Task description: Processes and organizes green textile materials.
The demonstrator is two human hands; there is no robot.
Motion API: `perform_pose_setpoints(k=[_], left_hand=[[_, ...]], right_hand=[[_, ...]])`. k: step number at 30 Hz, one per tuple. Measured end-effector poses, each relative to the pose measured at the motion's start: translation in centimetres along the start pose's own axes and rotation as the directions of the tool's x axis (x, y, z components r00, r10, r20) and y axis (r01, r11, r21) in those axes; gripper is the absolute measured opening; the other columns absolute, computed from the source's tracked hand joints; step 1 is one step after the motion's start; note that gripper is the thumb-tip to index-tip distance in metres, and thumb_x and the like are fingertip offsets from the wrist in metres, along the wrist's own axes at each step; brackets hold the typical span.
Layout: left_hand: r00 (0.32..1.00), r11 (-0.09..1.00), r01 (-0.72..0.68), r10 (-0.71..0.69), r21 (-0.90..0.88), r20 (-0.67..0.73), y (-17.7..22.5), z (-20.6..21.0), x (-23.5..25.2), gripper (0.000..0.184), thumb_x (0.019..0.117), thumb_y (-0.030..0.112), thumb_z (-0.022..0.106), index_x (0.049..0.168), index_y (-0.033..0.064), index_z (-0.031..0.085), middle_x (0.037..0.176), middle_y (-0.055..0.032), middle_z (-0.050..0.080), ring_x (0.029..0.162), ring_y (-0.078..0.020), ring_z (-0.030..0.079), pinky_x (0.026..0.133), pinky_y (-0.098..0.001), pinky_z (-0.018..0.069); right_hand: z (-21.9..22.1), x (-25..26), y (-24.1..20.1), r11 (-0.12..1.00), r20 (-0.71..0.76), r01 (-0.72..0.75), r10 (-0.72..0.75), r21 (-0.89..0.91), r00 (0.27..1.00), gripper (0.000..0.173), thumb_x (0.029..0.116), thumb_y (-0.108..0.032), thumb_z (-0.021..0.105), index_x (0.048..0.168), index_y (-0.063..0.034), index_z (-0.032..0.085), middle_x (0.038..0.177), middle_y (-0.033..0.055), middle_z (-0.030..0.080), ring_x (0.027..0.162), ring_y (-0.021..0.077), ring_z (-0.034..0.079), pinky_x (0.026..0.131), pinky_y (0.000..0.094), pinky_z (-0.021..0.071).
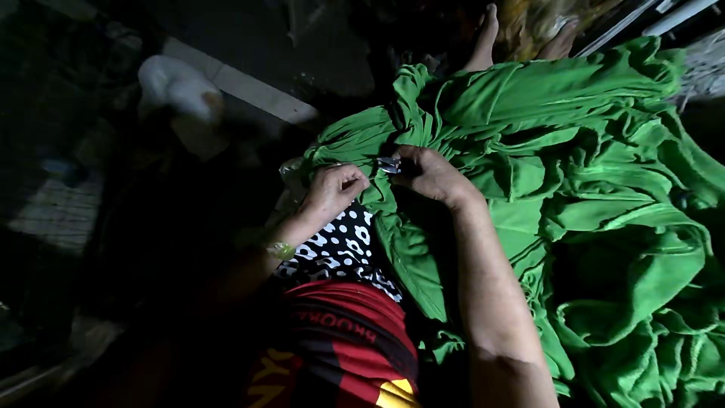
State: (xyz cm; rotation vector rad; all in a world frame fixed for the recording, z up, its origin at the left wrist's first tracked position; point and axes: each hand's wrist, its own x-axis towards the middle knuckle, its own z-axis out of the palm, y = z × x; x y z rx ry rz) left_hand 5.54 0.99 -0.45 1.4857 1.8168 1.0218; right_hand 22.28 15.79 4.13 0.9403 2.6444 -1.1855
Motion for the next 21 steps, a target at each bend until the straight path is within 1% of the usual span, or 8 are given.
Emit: perform_pose_setpoints(k=[4,7,10,13,15,18,19,21], left_hand=[[1.000,1.000,-0.003,0.003,0.016,-0.024,0.3,0.2,-0.3,0.018,0.0980,0.013,0.066,0.098,-0.0031,0.073,0.093,-0.0163,0.071,0.087,-0.0208,0.067,0.084,-0.0375,0.0545],[0.999,0.999,-0.020,0.021,0.025,-0.034,0.6,0.4,-0.4,0.017,0.0969,0.013,0.067,0.096,-0.0028,0.073,0.090,-0.0155,0.070,0.081,-0.0192,0.066,0.080,-0.0357,0.0543],[0.993,0.995,-0.092,0.095,0.044,-0.066,0.6,0.9,-0.5,0.015,0.0948,0.011,0.068,0.093,-0.0025,0.074,0.088,-0.0157,0.071,0.080,-0.0195,0.068,0.079,-0.0339,0.0554],[0.988,0.989,-0.136,0.139,0.051,-0.063,0.8,1.2,-0.4,0.014,0.0944,0.007,0.067,0.093,-0.0038,0.075,0.088,-0.0180,0.071,0.080,-0.0232,0.067,0.079,-0.0361,0.0545],[0.986,0.987,-0.153,0.155,0.049,-0.058,0.7,1.1,-0.4,0.013,0.0946,0.006,0.066,0.093,-0.0034,0.075,0.089,-0.0174,0.071,0.080,-0.0222,0.067,0.078,-0.0348,0.0543],[0.998,0.999,-0.052,0.051,-0.002,-0.037,0.4,-0.2,-0.6,0.018,0.0985,0.011,0.064,0.099,-0.0045,0.073,0.098,-0.0181,0.071,0.088,-0.0225,0.069,0.085,-0.0387,0.0571],[0.999,1.000,0.003,-0.004,-0.023,-0.033,0.3,-0.9,-0.6,0.020,0.1002,0.012,0.062,0.103,-0.0053,0.071,0.099,-0.0182,0.071,0.088,-0.0220,0.069,0.086,-0.0394,0.0574],[0.995,0.995,0.086,-0.088,-0.060,-0.039,-0.2,-2.5,-0.9,0.023,0.1025,0.014,0.060,0.108,-0.0063,0.069,0.099,-0.0179,0.071,0.086,-0.0199,0.070,0.085,-0.0391,0.0581]], right_hand=[[-0.2,-1.1,-1.6,0.985,0.023,-0.020,0.024,-0.173,0.999,0.021,0.0924,-0.007,0.070,0.113,-0.0037,0.073,0.107,0.0204,0.072,0.103,0.0404,0.068,0.091,0.0654,0.0489],[0.2,-1.4,-2.9,0.946,0.035,-0.035,0.049,-0.321,0.998,0.025,0.0936,-0.007,0.067,0.118,-0.0039,0.073,0.115,0.0231,0.071,0.110,0.0458,0.066,0.095,0.0692,0.0462],[0.4,-1.2,-4.6,0.899,0.069,-0.122,0.165,-0.421,0.984,0.028,0.0950,-0.006,0.066,0.123,-0.0050,0.070,0.118,0.0243,0.069,0.115,0.0467,0.063,0.098,0.0681,0.0438],[0.9,-1.2,-5.0,0.877,0.053,-0.140,0.185,-0.460,0.981,0.023,0.0972,-0.007,0.064,0.119,-0.0034,0.071,0.114,0.0251,0.070,0.113,0.0472,0.064,0.097,0.0679,0.0441],[0.9,-1.1,-4.4,0.884,0.035,-0.144,0.178,-0.444,0.983,0.022,0.0980,-0.007,0.062,0.118,-0.0033,0.071,0.113,0.0252,0.070,0.112,0.0472,0.065,0.095,0.0679,0.0454],[0.4,-0.8,-1.6,0.947,-0.014,-0.116,0.117,-0.300,0.993,0.025,0.0995,-0.011,0.061,0.121,-0.0013,0.070,0.113,0.0263,0.070,0.110,0.0477,0.066,0.093,0.0695,0.0476],[0.0,-0.6,-0.6,0.968,-0.013,-0.118,0.118,-0.220,0.993,0.028,0.1001,-0.013,0.062,0.124,-0.0008,0.067,0.114,0.0255,0.069,0.110,0.0454,0.066,0.094,0.0681,0.0482],[-0.7,-0.6,0.6,0.990,0.010,-0.135,0.136,-0.030,0.991,0.027,0.0998,-0.011,0.063,0.124,0.0022,0.062,0.111,0.0230,0.067,0.104,0.0360,0.065,0.093,0.0581,0.0492]])
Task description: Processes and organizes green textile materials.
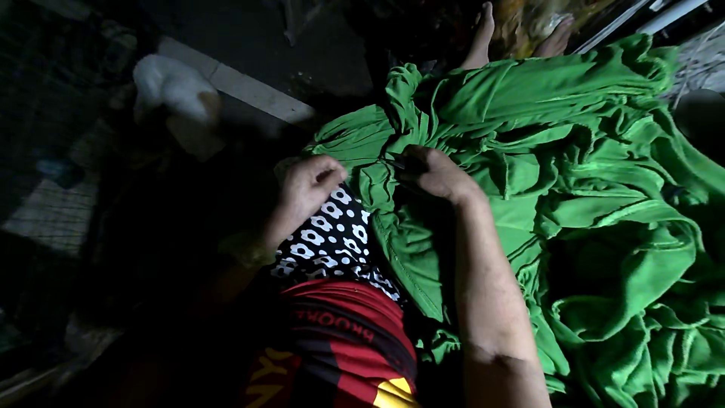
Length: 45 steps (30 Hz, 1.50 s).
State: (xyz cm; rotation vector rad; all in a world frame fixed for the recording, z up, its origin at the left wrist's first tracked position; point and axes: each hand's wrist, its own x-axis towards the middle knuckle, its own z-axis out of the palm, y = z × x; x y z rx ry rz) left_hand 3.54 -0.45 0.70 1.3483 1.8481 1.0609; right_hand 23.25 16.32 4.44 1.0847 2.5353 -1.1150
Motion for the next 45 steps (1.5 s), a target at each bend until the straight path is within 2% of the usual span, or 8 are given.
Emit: perform_pose_setpoints(k=[7,11,14,16,21,29,34,45], left_hand=[[0.976,0.966,0.160,-0.186,-0.203,-0.115,-2.8,-3.5,-1.4,0.024,0.1052,0.010,0.050,0.108,-0.0090,0.064,0.094,-0.0076,0.067,0.081,-0.0022,0.064,0.080,-0.0216,0.0549],[0.936,0.932,0.289,-0.323,-0.221,-0.140,-3.1,-4.2,-1.7,0.022,0.1054,0.013,0.054,0.108,-0.0050,0.065,0.093,-0.0055,0.066,0.079,-0.0017,0.063,0.078,-0.0208,0.0535],[0.926,0.927,0.305,-0.342,-0.217,-0.158,-4.1,-4.4,-1.6,0.021,0.1046,0.014,0.057,0.109,-0.0054,0.064,0.093,-0.0071,0.066,0.079,-0.0023,0.063,0.078,-0.0216,0.0538],[0.928,0.934,0.291,-0.328,-0.205,-0.176,-4.6,-4.6,-1.4,0.021,0.1032,0.014,0.060,0.109,-0.0059,0.064,0.094,-0.0084,0.067,0.080,-0.0037,0.063,0.079,-0.0234,0.0541],[0.923,0.933,0.323,-0.348,-0.156,-0.167,-5.1,-4.5,-1.6,0.023,0.1020,0.015,0.063,0.111,-0.0058,0.065,0.099,-0.0131,0.068,0.085,-0.0104,0.065,0.083,-0.0296,0.0553],[0.935,0.937,0.309,-0.331,-0.162,-0.129,-6.1,-2.6,-1.3,0.017,0.0978,0.009,0.068,0.103,-0.0070,0.066,0.094,-0.0144,0.067,0.084,-0.0160,0.063,0.082,-0.0368,0.0536],[0.914,0.902,0.369,-0.396,-0.226,-0.088,-6.2,-0.6,-0.5,0.016,0.0984,0.005,0.066,0.104,-0.0101,0.063,0.093,-0.0169,0.068,0.081,-0.0177,0.067,0.082,-0.0367,0.0571],[0.949,0.914,0.263,-0.303,-0.310,-0.090,-5.0,-2.6,-1.8,0.010,0.0959,0.000,0.065,0.099,-0.0065,0.058,0.083,-0.0055,0.063,0.070,-0.0040,0.063,0.071,-0.0220,0.0560]], right_hand=[[1.4,0.1,-0.9,0.996,-0.100,0.006,-0.015,-0.093,0.995,0.054,0.0902,-0.041,0.078,0.124,-0.0010,0.065,0.110,0.0227,0.069,0.103,0.0407,0.067,0.089,0.0667,0.0495],[1.5,-0.3,-3.0,0.954,-0.154,0.035,-0.084,-0.298,0.985,0.029,0.0946,-0.018,0.068,0.121,-0.0058,0.072,0.118,0.0237,0.070,0.106,0.0461,0.068,0.084,0.0702,0.0501],[-2.6,-1.8,-3.9,0.992,-0.251,0.108,-0.088,0.069,0.964,0.028,0.0991,-0.006,0.055,0.124,0.0023,0.063,0.101,0.0136,0.069,0.083,0.0208,0.066,0.075,0.0426,0.0556],[-5.9,-2.8,-3.1,0.860,-0.485,0.258,-0.014,0.440,0.874,0.017,0.1034,-0.008,0.044,0.114,-0.0064,0.056,0.081,-0.0056,0.068,0.057,-0.0014,0.055,0.051,0.0170,0.0460],[-10.1,-2.2,3.8,0.279,-0.749,0.703,0.369,0.654,0.551,0.033,0.1138,-0.029,0.027,0.108,-0.0114,0.054,0.075,-0.0042,0.064,0.046,0.0007,0.047,0.042,0.0148,0.0409],[-5.9,-1.2,4.0,0.816,-0.978,0.551,0.077,0.174,0.194,0.037,0.1036,-0.008,0.050,0.133,0.0140,0.042,0.120,0.0112,0.060,0.106,0.0098,0.063,0.093,0.0267,0.0536],[1.5,-0.4,-3.2,0.961,-0.519,0.268,-0.262,-0.066,0.814,0.025,0.0933,0.006,0.060,0.118,0.0085,0.065,0.114,0.0226,0.069,0.102,0.0305,0.070,0.089,0.0467,0.0581],[5.8,3.2,-2.9,0.972,-0.184,0.131,-0.168,-0.195,0.969,0.031,0.0935,0.000,0.063,0.124,0.0061,0.064,0.137,0.0298,0.058,0.104,0.0486,0.068,0.086,0.0647,0.0536]])
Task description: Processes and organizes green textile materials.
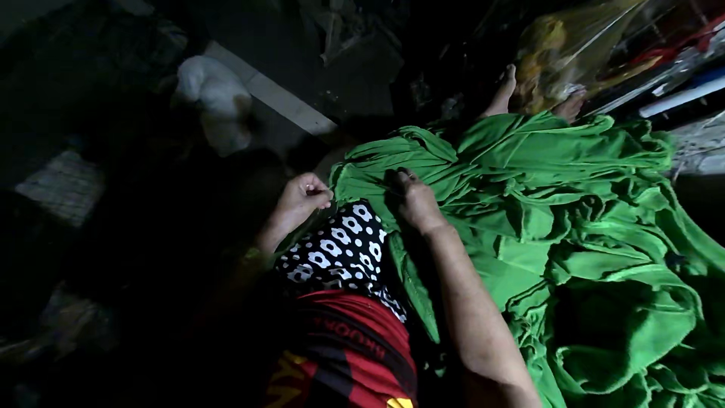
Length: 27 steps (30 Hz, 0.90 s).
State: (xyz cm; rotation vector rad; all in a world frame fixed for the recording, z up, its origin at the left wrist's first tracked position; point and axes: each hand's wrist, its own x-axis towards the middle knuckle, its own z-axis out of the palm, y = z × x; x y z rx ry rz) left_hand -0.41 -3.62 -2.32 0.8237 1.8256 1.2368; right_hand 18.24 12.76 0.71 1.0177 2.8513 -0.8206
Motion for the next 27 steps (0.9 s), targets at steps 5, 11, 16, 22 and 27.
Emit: perform_pose_setpoints(k=[5,11,16,22,27], left_hand=[[1.000,1.000,-0.024,0.024,-0.002,0.014,0.5,0.0,-0.6,0.010,0.0945,-0.003,0.066,0.099,-0.0067,0.057,0.082,-0.0046,0.063,0.070,-0.0030,0.063,0.070,-0.0206,0.0558],[0.999,0.999,-0.016,0.015,0.029,0.037,-0.1,-0.7,-0.9,0.010,0.0943,-0.003,0.066,0.098,-0.0059,0.057,0.080,-0.0036,0.063,0.069,-0.0016,0.062,0.070,-0.0190,0.0550],[0.984,0.995,-0.018,0.001,0.096,0.178,-0.5,0.5,-1.4,0.009,0.0946,-0.002,0.066,0.099,-0.0075,0.059,0.082,-0.0070,0.063,0.071,-0.0063,0.062,0.072,-0.0242,0.0557],[0.988,0.991,-0.021,0.000,0.135,0.153,-0.1,0.7,-0.9,0.016,0.1005,0.007,0.062,0.105,-0.0071,0.067,0.093,-0.0114,0.069,0.078,-0.0106,0.066,0.078,-0.0289,0.0573],[0.983,0.987,-0.139,0.128,0.083,0.135,2.4,2.4,-0.6,0.018,0.1017,0.009,0.060,0.108,-0.0058,0.068,0.090,-0.0075,0.069,0.076,-0.0048,0.066,0.075,-0.0219,0.0573]], right_hand=[[0.5,0.1,0.2,0.996,-0.041,0.052,-0.054,-0.066,0.998,0.030,0.0921,-0.008,0.070,0.121,-0.0034,0.069,0.137,0.0279,0.059,0.093,0.0472,0.070,0.075,0.0641,0.0552],[-2.1,-0.4,1.3,0.982,-0.186,0.155,-0.132,0.112,0.974,0.020,0.0967,-0.001,0.062,0.114,0.0064,0.069,0.114,0.0247,0.066,0.103,0.0368,0.068,0.092,0.0541,0.0539],[-7.5,-3.7,4.3,0.995,-0.254,-0.003,-0.023,-0.101,0.967,0.019,0.0951,-0.001,0.064,0.112,0.0041,0.071,0.119,0.0291,0.066,0.105,0.0462,0.067,0.088,0.0651,0.0520],[-6.7,-4.2,4.5,0.925,-0.103,-0.286,0.269,-0.249,0.958,0.023,0.0984,-0.003,0.058,0.117,0.0014,0.070,0.120,0.0302,0.067,0.112,0.0522,0.064,0.090,0.0727,0.0476],[-7.7,-4.8,3.5,0.943,-0.113,-0.271,0.253,-0.195,0.961,0.025,0.0991,-0.006,0.058,0.120,-0.0007,0.070,0.118,0.0283,0.069,0.113,0.0497,0.064,0.093,0.0706,0.0471]])
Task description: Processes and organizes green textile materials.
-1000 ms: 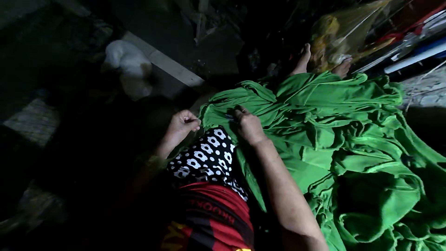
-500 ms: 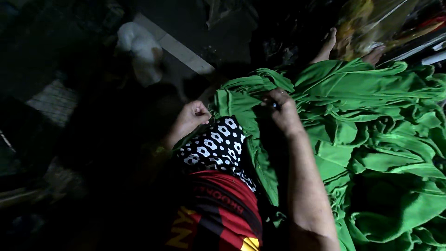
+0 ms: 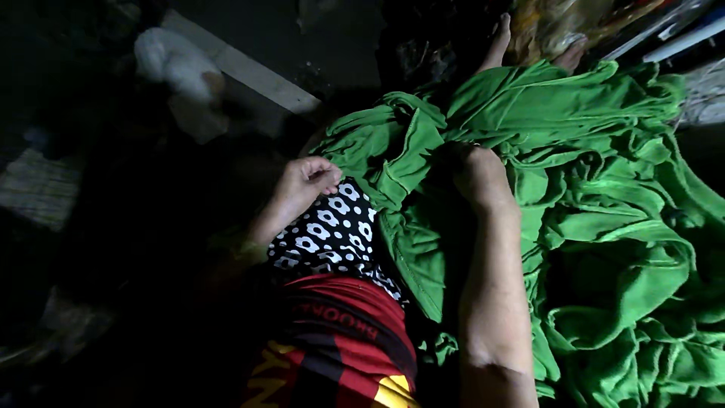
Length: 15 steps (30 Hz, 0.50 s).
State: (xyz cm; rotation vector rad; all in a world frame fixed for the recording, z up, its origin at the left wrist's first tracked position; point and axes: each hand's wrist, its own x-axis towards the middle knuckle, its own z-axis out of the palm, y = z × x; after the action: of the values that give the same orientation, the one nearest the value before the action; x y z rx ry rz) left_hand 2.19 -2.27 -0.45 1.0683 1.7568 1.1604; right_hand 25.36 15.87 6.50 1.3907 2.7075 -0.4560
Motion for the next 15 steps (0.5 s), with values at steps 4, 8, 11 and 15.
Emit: perform_pose_setpoints(k=[4,8,11,15], left_hand=[[0.996,0.999,-0.036,0.036,-0.004,0.081,1.2,2.1,1.4,0.020,0.1032,0.010,0.058,0.112,-0.0054,0.068,0.093,-0.0088,0.069,0.078,-0.0059,0.067,0.076,-0.0231,0.0578],[0.994,0.994,0.070,-0.077,0.080,0.083,1.9,3.2,2.3,0.023,0.1056,0.012,0.055,0.115,-0.0049,0.068,0.097,-0.0131,0.070,0.080,-0.0121,0.068,0.078,-0.0291,0.0576],[0.991,0.984,0.119,-0.125,0.136,0.040,1.4,2.6,2.4,0.024,0.1060,0.013,0.054,0.116,-0.0044,0.067,0.099,-0.0147,0.070,0.081,-0.0144,0.068,0.080,-0.0315,0.0574],[0.987,0.984,0.144,-0.150,0.104,0.053,0.7,2.3,2.3,0.025,0.1061,0.014,0.055,0.115,-0.0054,0.067,0.096,-0.0131,0.070,0.080,-0.0124,0.067,0.078,-0.0298,0.0568]], right_hand=[[-0.1,-0.2,-1.2,0.970,-0.102,0.092,-0.071,0.225,0.992,0.025,0.0943,-0.008,0.068,0.115,0.0053,0.069,0.112,0.0265,0.069,0.107,0.0434,0.067,0.094,0.0643,0.0493],[1.7,0.4,-2.9,0.853,-0.065,0.180,-0.171,0.491,0.983,0.018,0.0937,-0.008,0.067,0.108,0.0027,0.066,0.093,0.0112,0.067,0.081,0.0167,0.063,0.077,0.0374,0.0527],[3.6,1.1,-3.8,0.821,-0.029,0.171,-0.185,0.545,0.982,0.020,0.0955,-0.005,0.064,0.113,0.0028,0.066,0.100,0.0134,0.068,0.088,0.0190,0.065,0.082,0.0391,0.0534],[4.9,1.9,-3.9,0.854,0.026,0.130,-0.166,0.504,0.986,0.026,0.0968,-0.004,0.061,0.122,0.0034,0.065,0.112,0.0202,0.070,0.104,0.0317,0.068,0.094,0.0519,0.0515]])
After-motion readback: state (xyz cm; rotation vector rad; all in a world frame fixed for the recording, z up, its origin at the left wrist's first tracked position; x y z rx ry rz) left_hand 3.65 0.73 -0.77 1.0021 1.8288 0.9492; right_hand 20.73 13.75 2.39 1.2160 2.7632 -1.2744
